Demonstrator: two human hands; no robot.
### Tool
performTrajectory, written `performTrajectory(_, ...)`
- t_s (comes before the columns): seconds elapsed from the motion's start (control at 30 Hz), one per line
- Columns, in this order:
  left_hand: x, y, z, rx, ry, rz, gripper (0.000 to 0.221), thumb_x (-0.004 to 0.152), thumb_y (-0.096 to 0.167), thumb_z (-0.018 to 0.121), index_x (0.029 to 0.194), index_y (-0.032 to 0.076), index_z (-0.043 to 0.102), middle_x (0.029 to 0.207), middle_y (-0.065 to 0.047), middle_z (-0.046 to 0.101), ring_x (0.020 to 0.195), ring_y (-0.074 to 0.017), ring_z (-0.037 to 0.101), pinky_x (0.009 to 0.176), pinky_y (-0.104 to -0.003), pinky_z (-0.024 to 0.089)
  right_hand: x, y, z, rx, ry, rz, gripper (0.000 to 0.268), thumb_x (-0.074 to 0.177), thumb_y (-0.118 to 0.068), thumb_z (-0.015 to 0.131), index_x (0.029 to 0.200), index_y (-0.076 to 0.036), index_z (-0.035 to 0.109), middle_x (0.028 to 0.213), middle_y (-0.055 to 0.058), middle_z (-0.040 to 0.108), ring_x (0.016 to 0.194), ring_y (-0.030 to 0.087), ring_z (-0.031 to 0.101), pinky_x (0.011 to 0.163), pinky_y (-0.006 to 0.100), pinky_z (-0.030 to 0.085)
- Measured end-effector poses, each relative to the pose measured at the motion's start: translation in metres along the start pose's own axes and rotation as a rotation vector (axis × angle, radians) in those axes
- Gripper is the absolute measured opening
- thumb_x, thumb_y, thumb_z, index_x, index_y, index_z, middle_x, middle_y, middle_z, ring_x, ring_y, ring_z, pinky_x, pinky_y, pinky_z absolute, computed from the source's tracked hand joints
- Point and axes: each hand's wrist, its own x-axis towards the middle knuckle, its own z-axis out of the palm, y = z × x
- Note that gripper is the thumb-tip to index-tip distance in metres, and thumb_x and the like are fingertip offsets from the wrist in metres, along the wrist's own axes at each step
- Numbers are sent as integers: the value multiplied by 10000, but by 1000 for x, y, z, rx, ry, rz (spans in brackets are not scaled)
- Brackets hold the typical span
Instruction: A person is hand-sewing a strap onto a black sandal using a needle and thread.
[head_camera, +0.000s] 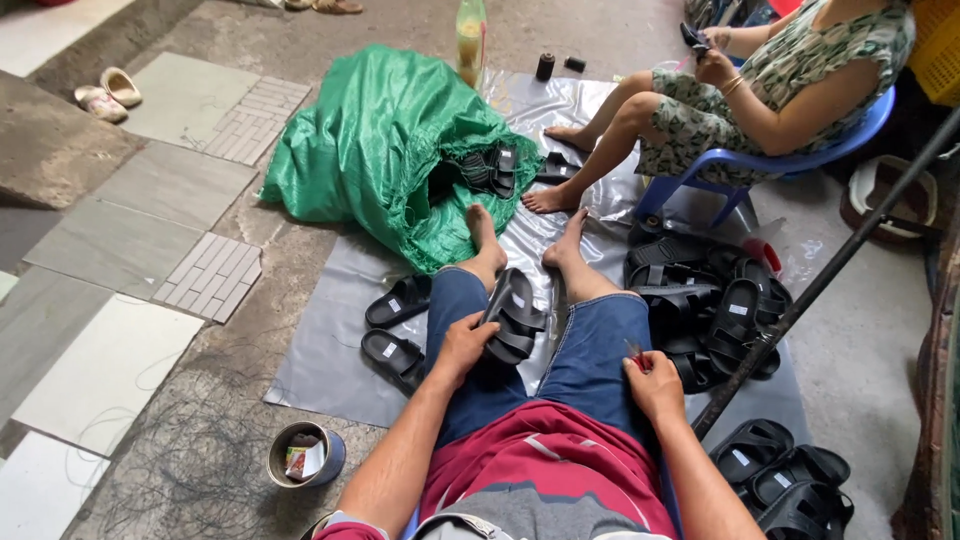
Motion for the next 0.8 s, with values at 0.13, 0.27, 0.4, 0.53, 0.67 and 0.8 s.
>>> performTrajectory(0.13, 9, 20, -2, 6, -79, -22, 514, 675, 362, 705, 1139, 150, 634, 1062, -155, 646, 1045, -317, 579, 858, -390, 481, -3, -20, -8, -69, -25, 28, 426, 732, -468, 659, 1009, -148, 609, 944, 111, 580, 994, 315, 582, 887, 406, 456)
performTrajectory(0.27, 33, 18, 4, 13, -226, 38, 542, 671, 386, 705, 1157, 167, 611, 1105, -157, 620, 1082, -329, 549, 893, -406, 465, -12, -33, -6, 0, -16, 62, 438, 753, -440, 677, 1029, -107, 609, 937, 155, 575, 973, 349, 579, 864, 434, 454)
performTrajectory(0.4, 30, 37, 0, 16, -341, 119, 608, 680, 411, 681, 1210, 134, 564, 1173, -189, 572, 1137, -355, 503, 942, -437, 429, -22, -62, -7, 341, 148, 215, 370, 824, -325, 663, 1048, -37, 607, 745, 193, 596, 583, 307, 593, 484, 367, 498)
performTrajectory(0.53, 8, 32, 2, -59, -355, 160, 590, 701, 380, 678, 1204, 91, 572, 1160, -222, 569, 1112, -378, 514, 917, -420, 448, -40, -122, -27, 588, 157, 189, 227, 887, -293, 591, 958, -82, 636, 505, 129, 452, 378, 239, 483, 338, 294, 397)
performTrajectory(0.67, 2, 2, 13, 70, -311, 37, 609, 687, 429, 688, 1223, 170, 562, 1152, -143, 592, 1091, -276, 548, 901, -367, 472, -49, -110, -8, 503, 63, 155, 310, 815, -330, 669, 909, -37, 636, 508, 171, 518, 420, 262, 541, 418, 342, 447)
performTrajectory(0.8, -30, 32, 4, 131, -222, -21, 606, 674, 427, 660, 1226, 201, 553, 1162, -101, 594, 1091, -247, 550, 905, -358, 476, -45, -83, 6, 490, 19, 129, 292, 791, -343, 687, 848, -65, 621, 495, 142, 530, 411, 253, 555, 423, 324, 450)
